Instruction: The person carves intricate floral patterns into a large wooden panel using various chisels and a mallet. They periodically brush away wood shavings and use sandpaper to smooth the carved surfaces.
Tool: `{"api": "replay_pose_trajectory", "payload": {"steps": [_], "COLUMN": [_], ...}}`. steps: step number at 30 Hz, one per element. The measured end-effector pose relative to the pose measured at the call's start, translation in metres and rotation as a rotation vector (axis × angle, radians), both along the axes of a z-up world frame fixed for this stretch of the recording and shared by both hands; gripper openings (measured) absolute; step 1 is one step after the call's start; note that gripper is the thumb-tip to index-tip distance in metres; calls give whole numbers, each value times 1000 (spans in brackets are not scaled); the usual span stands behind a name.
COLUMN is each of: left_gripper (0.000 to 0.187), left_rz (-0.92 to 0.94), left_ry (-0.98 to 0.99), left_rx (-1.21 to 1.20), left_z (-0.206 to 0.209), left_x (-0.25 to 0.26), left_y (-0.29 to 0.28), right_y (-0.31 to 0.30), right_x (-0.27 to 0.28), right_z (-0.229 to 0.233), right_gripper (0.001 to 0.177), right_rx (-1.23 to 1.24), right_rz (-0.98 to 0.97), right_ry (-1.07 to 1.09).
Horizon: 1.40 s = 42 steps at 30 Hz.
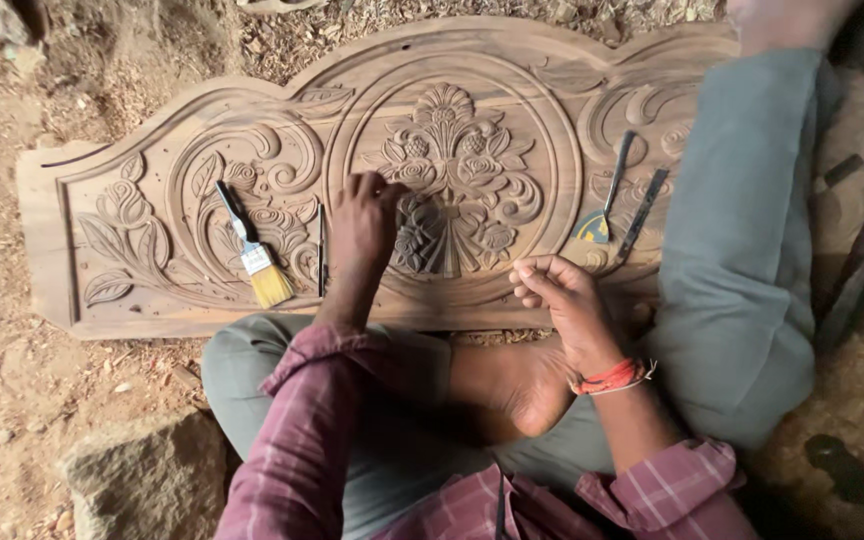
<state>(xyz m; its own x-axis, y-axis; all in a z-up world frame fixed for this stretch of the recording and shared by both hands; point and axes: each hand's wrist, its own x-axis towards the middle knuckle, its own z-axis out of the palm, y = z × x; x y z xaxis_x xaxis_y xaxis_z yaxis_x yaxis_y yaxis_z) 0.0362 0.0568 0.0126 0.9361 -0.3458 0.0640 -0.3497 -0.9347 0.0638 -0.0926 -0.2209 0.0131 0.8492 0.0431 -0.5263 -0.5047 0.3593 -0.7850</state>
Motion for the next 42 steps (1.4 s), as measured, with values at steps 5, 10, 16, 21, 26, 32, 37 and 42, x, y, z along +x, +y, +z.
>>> {"api": "replay_pose_trajectory", "payload": {"steps": [5, 10, 16, 21, 26, 32, 37, 42], "left_gripper": [35, 25, 19, 26, 23, 23, 24, 19], "left_rz": [-249, -431, -367, -371, -355, -218, 3, -446], "left_ry": [-6, -14, 55, 39, 52, 45, 337, 37], "left_rx": [106, 103, 187, 125, 80, -1, -122, 177], "left_z": [-2, -5, -14, -16, -9, -30, -37, -41], "left_x": [31, 43, 48, 25, 25, 31, 29, 31], "left_y": [22, 40, 31, 38, 10, -33, -57, -54], "right_y": [-3, -2, -7, 1, -7, -2, -5, -6], "right_x": [2, 2, 2, -1, 3, -1, -1, 1], "right_z": [-8, -7, 0, 0, 4, 1, 2, 4], "right_gripper": [18, 19, 20, 21, 22, 23, 23, 23], "right_rx": [-13, -13, -31, -17, -37, -21, -33, 3], "right_rz": [-6, 7, 23, -4, 9, 25, 30, 23], "right_ry": [16, 32, 13, -10, -1, -30, -15, -43]}}
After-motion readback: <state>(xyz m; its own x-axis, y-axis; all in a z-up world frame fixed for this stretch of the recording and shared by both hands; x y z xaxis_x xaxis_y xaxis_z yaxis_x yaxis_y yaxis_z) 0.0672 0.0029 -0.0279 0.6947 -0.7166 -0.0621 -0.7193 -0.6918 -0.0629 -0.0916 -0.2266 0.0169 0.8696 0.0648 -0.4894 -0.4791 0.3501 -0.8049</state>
